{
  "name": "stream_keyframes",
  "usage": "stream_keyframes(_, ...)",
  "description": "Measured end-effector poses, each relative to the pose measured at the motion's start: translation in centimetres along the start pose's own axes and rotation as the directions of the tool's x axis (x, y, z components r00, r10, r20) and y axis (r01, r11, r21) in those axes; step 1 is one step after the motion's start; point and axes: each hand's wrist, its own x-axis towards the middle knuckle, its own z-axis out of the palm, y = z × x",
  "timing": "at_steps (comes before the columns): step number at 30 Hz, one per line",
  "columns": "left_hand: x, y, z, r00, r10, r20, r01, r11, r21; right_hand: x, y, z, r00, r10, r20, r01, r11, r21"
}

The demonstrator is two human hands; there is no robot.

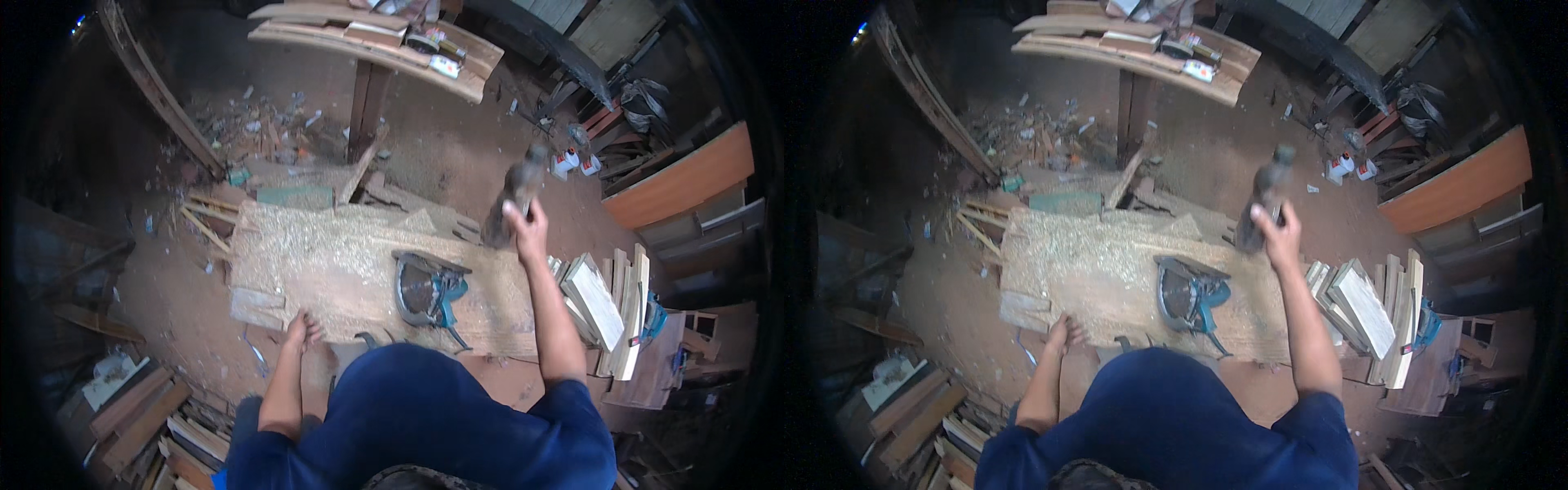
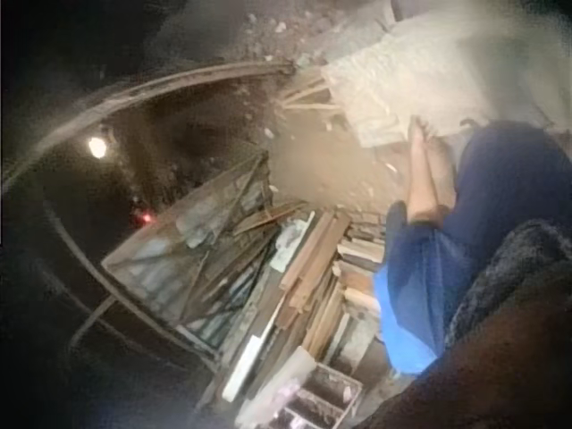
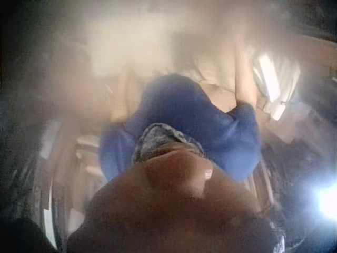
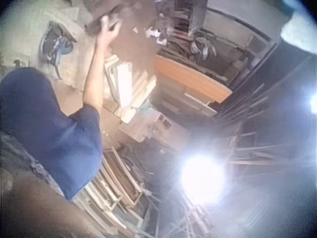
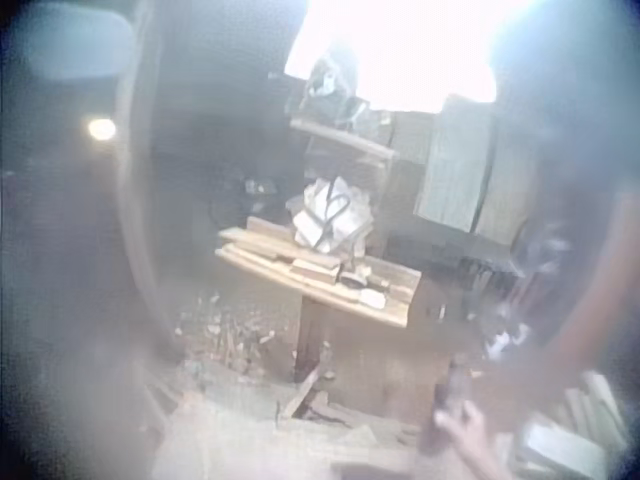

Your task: The person uses a circular saw to cut a plank of wood on a workbench. They first position the saw and a guide, then make a cut along the plank. After cutting, they pick up the resulting pieces and inspect them.

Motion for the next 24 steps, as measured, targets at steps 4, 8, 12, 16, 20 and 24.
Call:
stream_keyframes(4, -2.4, 0.1, -4.1, 0.988, -0.015, -0.153, 0.003, 0.997, -0.080, 13.3, -6.1, 1.3, 0.969, -0.163, -0.184, 0.179, 0.981, 0.076)
stream_keyframes(8, -1.7, -1.7, -7.6, 0.987, 0.004, -0.163, -0.014, 0.998, -0.059, 24.6, -8.1, 4.1, 0.934, -0.236, -0.268, 0.229, 0.972, -0.057)
stream_keyframes(12, -1.5, -3.2, -8.9, 0.962, -0.023, -0.272, 0.002, 0.997, -0.075, 29.7, -7.2, 8.2, 0.884, -0.272, -0.380, 0.220, 0.960, -0.176)
stream_keyframes(16, -3.5, -5.6, -6.8, 0.936, -0.069, -0.345, 0.042, 0.996, -0.083, 29.5, -7.5, 9.6, 0.902, -0.288, -0.322, 0.176, 0.926, -0.335)
stream_keyframes(20, -3.1, -3.7, -4.3, 0.953, -0.053, -0.297, 0.063, 0.998, 0.025, 28.2, -8.1, 10.0, 0.965, -0.178, -0.191, 0.093, 0.918, -0.386)
stream_keyframes(24, -1.7, 0.0, -1.4, 0.980, 0.057, -0.192, -0.030, 0.989, 0.142, 28.3, -7.1, 9.2, 0.974, -0.098, -0.203, 0.009, 0.918, -0.397)
